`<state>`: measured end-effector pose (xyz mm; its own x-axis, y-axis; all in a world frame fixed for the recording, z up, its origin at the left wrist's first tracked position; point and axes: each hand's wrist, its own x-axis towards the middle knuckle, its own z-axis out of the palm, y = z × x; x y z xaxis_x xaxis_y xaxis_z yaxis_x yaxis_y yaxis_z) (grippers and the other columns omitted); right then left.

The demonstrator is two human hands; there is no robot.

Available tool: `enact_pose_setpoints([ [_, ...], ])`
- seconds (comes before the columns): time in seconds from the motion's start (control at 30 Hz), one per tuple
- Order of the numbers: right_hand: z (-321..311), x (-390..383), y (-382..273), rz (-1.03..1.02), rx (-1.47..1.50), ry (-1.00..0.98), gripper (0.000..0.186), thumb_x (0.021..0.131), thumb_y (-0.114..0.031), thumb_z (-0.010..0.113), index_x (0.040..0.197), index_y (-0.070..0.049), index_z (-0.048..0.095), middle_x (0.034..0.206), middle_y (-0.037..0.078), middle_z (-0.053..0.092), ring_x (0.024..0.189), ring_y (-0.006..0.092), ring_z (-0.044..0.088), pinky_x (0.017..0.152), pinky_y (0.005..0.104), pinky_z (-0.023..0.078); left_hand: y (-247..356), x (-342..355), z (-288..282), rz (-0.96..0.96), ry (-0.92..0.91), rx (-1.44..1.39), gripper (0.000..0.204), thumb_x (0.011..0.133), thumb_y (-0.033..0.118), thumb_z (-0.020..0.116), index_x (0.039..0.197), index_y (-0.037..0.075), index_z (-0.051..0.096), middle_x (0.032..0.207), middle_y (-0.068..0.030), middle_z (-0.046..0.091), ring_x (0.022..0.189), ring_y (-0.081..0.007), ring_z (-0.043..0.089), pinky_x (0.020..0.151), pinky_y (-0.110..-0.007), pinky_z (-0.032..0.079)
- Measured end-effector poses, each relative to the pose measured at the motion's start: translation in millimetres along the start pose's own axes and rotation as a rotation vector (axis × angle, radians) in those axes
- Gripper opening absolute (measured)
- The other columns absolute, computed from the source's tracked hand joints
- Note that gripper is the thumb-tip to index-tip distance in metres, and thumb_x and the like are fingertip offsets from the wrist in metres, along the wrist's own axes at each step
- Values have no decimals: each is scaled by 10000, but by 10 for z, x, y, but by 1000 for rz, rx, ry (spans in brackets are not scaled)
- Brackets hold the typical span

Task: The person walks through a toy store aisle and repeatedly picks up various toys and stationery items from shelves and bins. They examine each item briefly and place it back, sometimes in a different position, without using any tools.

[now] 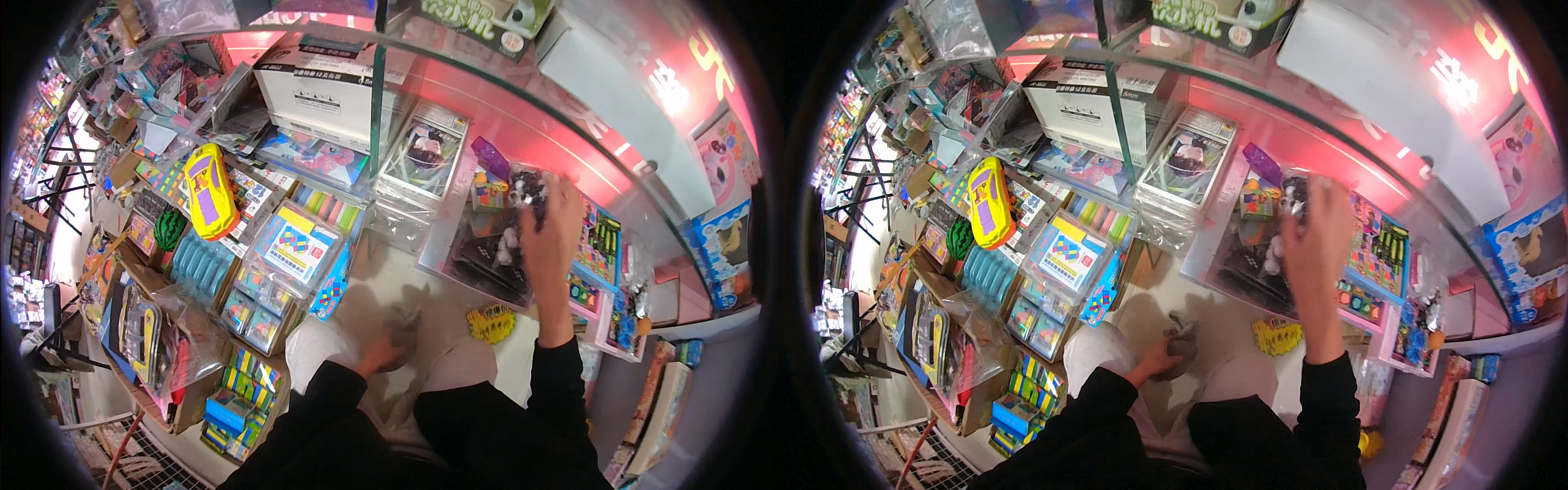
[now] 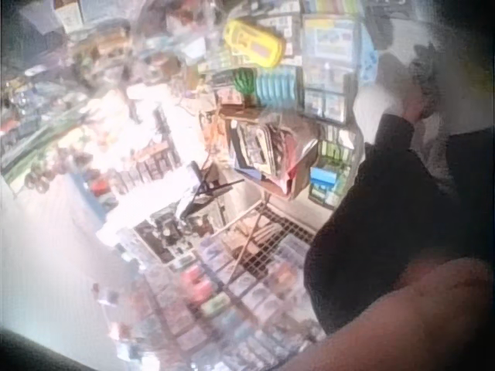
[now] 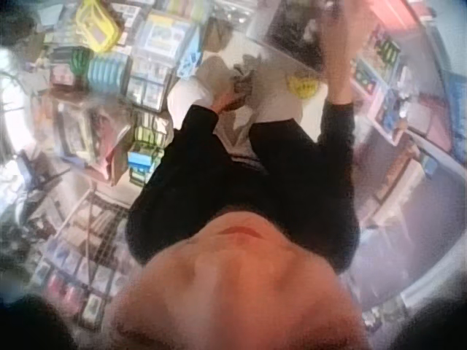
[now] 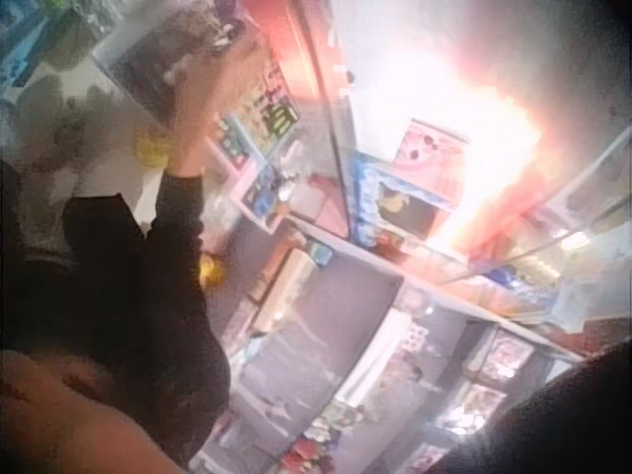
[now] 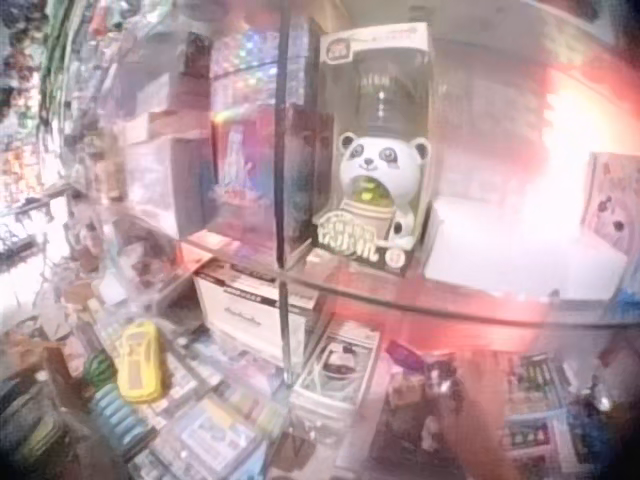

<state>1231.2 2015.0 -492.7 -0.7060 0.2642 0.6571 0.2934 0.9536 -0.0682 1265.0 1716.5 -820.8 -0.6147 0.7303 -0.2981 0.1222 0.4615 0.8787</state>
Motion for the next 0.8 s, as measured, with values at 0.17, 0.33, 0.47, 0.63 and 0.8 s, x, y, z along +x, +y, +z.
enact_pose_setpoints([
  [0.17, 582, 50, -958, -317, 64, -111, 701, 730, -202, 786, 1364, -67, 523, 1369, 214, 513, 1282, 407, 487, 1048, 482, 414, 584, 418, -318, 32, 337, -448, 511, 916, 224, 631, 1386, 84, 487, 1251, -179, 627, 1106, -284, 629, 944, -407, 489],
  [0.33, 286, 612, -926, -218, 283, -250, 631, 780, -244, 757, 1359, -99, 551, 1433, 152, 504, 1289, 288, 521, 1043, 398, 438, 1475, 665, -1255, 70, 470, -1050, 488, 943, 104, 623, 1381, 8, 431, 1377, -95, 521, 1307, -196, 470, 1067, -349, 408],
  [0.47, 124, 735, -779, -17, 548, -394, 609, 779, -316, 769, 1317, -93, 590, 1403, 149, 532, 1301, 300, 508, 1048, 403, 434, 1611, 800, -1457, 125, 347, -1325, 426, 960, 203, 630, 1323, 35, 482, 1317, -39, 548, 1256, -182, 483, 1103, -355, 356],
  [0.63, 472, 59, -806, -302, 198, -249, 774, 744, -356, 810, 1403, -89, 503, 1457, 227, 445, 1326, 417, 450, 1065, 432, 416, 1564, 845, -1493, 20, 279, -1507, 431, 951, 312, 651, 1298, 97, 513, 1273, 4, 546, 1227, -175, 481, 1082, -379, 351],
  [0.8, 600, -137, -845, -313, 195, -220, 842, 721, -328, 830, 1430, -71, 454, 1441, 300, 421, 1303, 412, 477, 1043, 425, 443, 1803, 1008, -1621, 138, 175, -1554, 604, 894, 455, 704, 1342, 112, 489, 1344, -11, 480, 1294, -200, 417, 1116, -439, 304],
])
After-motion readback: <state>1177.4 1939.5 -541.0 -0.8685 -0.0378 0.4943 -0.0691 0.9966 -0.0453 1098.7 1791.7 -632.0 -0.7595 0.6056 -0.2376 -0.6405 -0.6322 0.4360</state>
